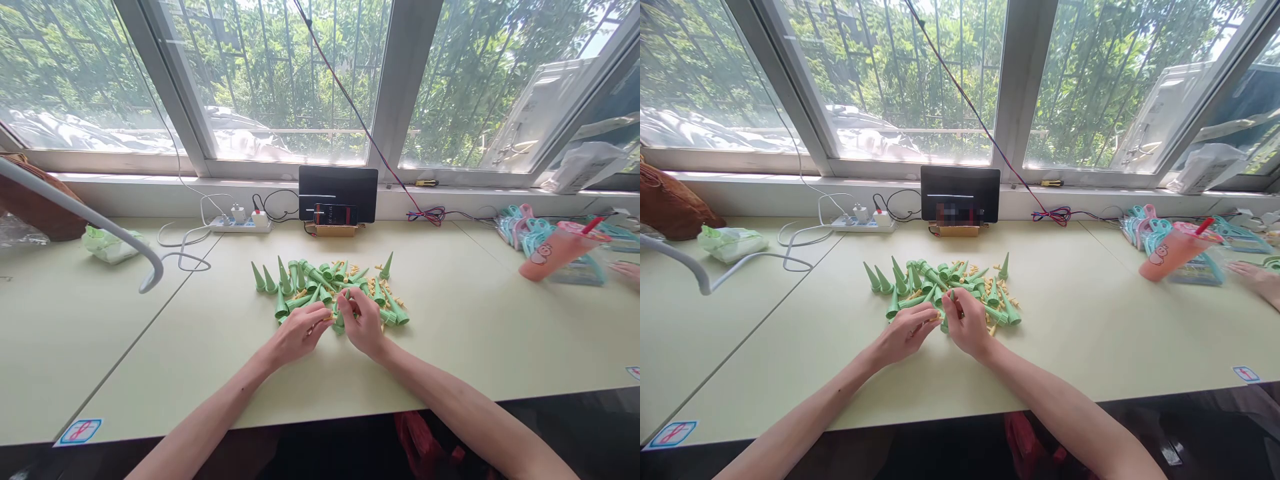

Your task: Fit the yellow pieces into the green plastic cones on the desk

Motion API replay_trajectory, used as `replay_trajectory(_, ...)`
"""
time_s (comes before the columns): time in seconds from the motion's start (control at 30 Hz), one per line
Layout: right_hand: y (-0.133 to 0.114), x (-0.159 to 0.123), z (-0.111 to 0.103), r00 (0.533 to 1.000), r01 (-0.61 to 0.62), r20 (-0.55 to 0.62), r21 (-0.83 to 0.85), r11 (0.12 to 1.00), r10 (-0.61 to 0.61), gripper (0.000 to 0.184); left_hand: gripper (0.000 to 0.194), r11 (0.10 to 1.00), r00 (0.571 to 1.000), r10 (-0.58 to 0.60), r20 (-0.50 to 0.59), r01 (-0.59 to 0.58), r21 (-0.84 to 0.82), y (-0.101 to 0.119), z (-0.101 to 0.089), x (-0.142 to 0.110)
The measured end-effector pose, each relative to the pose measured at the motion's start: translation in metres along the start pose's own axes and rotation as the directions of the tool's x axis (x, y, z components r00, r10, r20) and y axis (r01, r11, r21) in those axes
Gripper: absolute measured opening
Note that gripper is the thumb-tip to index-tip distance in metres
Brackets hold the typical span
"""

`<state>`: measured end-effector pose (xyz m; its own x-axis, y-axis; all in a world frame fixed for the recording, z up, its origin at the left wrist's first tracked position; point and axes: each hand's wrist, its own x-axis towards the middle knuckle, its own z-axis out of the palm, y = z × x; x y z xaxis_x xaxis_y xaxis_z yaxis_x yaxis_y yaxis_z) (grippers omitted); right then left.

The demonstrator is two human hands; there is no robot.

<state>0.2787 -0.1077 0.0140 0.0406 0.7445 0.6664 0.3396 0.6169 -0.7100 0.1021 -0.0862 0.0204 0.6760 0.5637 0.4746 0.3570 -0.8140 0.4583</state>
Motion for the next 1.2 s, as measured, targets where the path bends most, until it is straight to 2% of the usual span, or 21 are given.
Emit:
replay_trajectory(0.47,0.001,0.0029,0.001,0.994,-0.105,0.018,0.09,0.99,0.104,0.026,0.018,0.966,0.991,0.135,0.019,-0.135,0.221,-0.004,0.0017,-0.0026)
replay_trajectory(0.63,-0.0014,0.0054,0.0002,0.991,-0.137,0.009,0.121,0.983,0.137,0.026,0.018,0.987,0.996,0.084,-0.016,-0.081,0.142,-0.0023,0.0047,-0.0025)
replay_trajectory(0.77,-0.0008,0.0045,0.0,0.993,-0.113,-0.008,0.116,0.987,0.114,0.023,0.02,0.999,0.999,0.032,-0.044,-0.03,0.044,-0.0012,0.0054,-0.0015)
replay_trajectory(1.0,0.0055,0.0003,0.0002,0.996,-0.042,-0.08,0.093,0.995,0.05,0.016,0.034,0.996,0.974,-0.087,-0.208,0.092,0.013,0.0036,0.0041,0.0032)
replay_trajectory(1.2,0.0014,0.0012,0.0003,0.985,0.16,-0.071,0.05,0.986,-0.156,0.012,0.041,0.994,0.975,-0.1,-0.197,0.107,0.027,0.0048,0.0067,0.0031)
